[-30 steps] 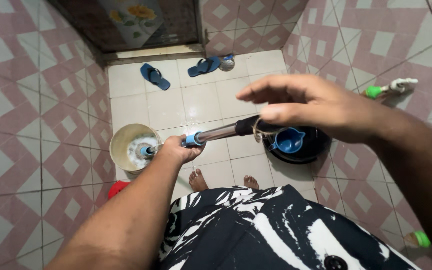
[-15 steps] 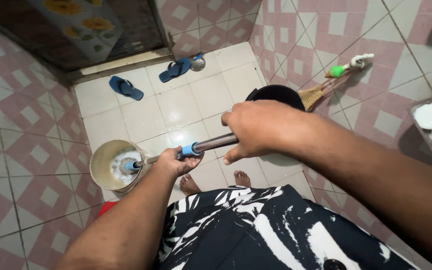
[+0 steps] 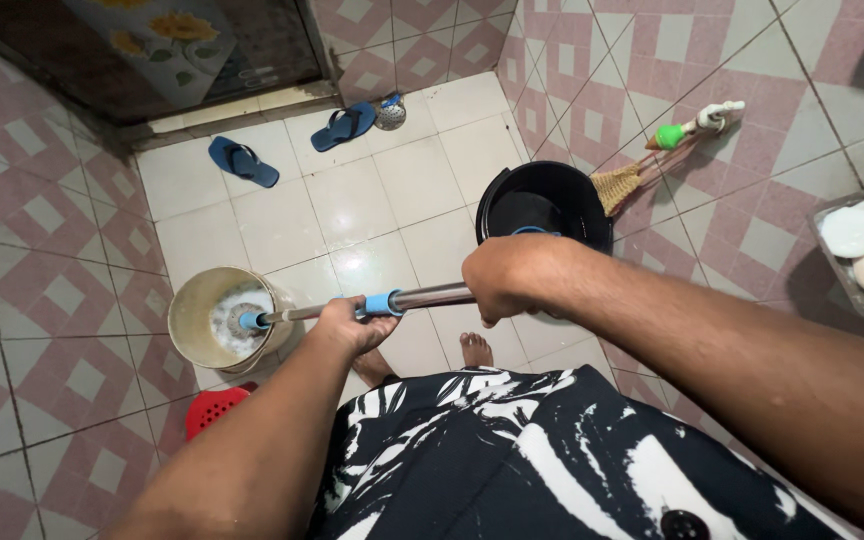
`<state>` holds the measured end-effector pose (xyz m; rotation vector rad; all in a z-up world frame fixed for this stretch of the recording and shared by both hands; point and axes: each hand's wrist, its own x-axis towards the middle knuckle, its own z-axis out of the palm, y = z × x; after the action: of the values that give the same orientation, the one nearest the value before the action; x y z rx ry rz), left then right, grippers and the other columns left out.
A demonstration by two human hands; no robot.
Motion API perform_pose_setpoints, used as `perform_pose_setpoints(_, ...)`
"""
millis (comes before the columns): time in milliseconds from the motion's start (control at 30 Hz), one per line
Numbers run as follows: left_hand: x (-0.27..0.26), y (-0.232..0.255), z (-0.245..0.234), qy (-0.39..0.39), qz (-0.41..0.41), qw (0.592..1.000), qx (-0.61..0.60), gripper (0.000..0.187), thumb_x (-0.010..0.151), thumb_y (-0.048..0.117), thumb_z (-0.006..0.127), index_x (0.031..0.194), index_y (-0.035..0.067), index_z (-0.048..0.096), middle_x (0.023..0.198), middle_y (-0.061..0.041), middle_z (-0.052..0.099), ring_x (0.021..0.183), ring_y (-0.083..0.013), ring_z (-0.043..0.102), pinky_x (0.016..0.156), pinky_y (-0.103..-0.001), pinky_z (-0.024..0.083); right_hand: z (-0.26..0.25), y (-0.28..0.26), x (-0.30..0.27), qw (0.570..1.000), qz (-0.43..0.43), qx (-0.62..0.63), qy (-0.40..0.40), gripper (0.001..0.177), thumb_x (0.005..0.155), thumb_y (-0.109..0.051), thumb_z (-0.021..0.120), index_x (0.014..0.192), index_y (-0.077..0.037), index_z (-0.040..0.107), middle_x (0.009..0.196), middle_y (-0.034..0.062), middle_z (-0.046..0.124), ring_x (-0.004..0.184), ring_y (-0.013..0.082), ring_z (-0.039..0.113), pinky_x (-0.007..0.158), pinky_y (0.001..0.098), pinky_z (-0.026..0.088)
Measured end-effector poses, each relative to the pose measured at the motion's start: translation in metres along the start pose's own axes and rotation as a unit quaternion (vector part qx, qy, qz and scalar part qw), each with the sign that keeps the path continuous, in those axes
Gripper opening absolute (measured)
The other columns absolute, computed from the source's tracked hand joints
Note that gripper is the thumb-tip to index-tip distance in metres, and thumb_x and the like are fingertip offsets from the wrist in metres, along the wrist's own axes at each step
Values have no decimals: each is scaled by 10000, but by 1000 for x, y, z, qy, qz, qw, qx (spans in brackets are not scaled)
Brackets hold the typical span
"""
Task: The person mops a tiled bathroom floor using a spin mop. They repeatedly dip the mop into a bucket of soapy water, wring it out, and scrub the floor in a small area near the door.
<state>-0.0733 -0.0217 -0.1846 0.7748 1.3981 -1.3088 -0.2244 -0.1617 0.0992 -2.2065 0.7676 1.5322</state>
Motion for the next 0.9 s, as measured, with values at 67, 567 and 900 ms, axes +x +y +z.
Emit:
perform_pose_setpoints(67, -13, -7, 1, -9, 4, 1000, 7, 339, 1078, 223, 470, 1185, -97, 432, 1171, -213, 577, 1021, -355, 672, 931, -584, 578, 4, 1, -2, 998, -44, -38, 30, 351, 881, -308, 744, 999, 20, 783, 905, 193, 769, 862, 339, 758, 755, 445, 596)
perform_pose_setpoints(567, -43, -66, 24, -56, 33, 986, 154, 248, 985, 180, 629, 1048, -36, 526, 1053, -219, 677, 950, -368, 744, 886, -518, 642, -9, 52, -85, 997, 16, -56, 58, 276, 884, -291, 691, 993, -45, 751, 917, 161, 756, 897, 301, 748, 866, 428, 591)
perform_pose_setpoints(900, -118, -119, 65, -29, 51, 989, 137, 196, 978, 61, 558, 1048, -117, 515, 1090, -277, 674, 950, -418, 756, 834, -551, 601, -23, 83, -137, 994, 81, -58, 34, 412, 943, -419, 699, 1269, -170, 663, 984, 22, 722, 892, 152, 708, 851, 328, 591)
